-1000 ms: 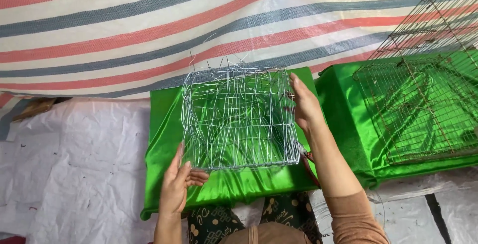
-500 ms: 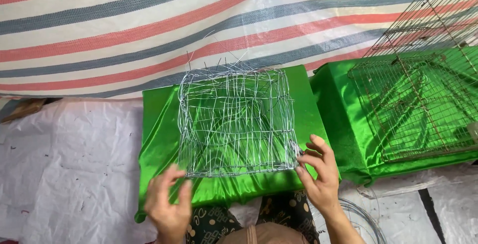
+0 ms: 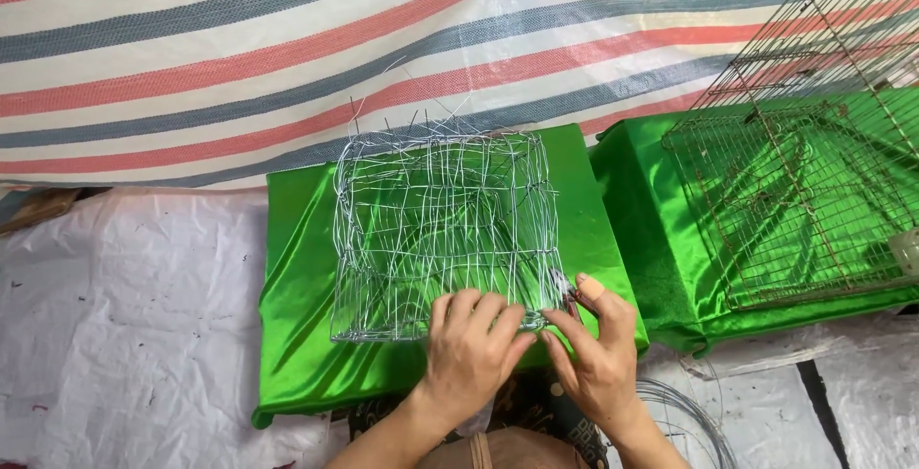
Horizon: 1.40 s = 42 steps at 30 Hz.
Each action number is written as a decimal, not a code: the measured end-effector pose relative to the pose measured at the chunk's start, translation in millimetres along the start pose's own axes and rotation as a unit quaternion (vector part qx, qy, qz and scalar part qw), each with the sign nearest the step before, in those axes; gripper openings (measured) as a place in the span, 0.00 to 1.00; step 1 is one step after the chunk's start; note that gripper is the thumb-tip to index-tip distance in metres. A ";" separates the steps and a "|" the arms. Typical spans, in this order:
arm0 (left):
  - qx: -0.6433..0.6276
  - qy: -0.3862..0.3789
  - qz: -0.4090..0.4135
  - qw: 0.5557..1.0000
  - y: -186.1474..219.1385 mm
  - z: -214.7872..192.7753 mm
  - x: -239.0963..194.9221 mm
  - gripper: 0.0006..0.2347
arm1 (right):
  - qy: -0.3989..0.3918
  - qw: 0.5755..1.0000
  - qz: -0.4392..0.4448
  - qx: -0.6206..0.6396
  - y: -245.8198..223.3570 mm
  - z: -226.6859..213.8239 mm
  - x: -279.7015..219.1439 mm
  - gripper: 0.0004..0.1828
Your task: Forming and assembling the top section of a wire cage by bending wire mesh and using pliers.
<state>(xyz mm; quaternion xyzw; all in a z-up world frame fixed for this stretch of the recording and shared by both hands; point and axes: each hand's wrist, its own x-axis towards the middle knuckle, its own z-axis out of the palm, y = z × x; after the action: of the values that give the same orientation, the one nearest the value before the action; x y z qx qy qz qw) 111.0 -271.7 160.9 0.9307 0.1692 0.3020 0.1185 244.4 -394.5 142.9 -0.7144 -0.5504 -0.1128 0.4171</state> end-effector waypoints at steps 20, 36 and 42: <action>-0.003 -0.246 0.215 0.945 -51.9 -25.9 55.6 0.29 | -0.020 0.994 0.034 0.105 15.2 10.6 -9.3 0.15; -0.014 -0.210 0.248 0.946 -63.9 -6.3 51.6 0.24 | -0.027 0.993 0.016 0.111 15.6 6.6 -2.4 0.14; -0.037 -0.211 0.250 0.944 -59.9 -11.2 55.0 0.21 | -0.029 0.989 0.022 0.143 15.2 8.7 -2.5 0.13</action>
<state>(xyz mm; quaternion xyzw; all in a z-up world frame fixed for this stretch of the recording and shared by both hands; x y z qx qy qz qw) 131.4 -194.3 179.1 0.9805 -0.1089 0.1249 0.1060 254.3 -390.7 128.7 -0.6622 -0.5570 -0.0034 0.5011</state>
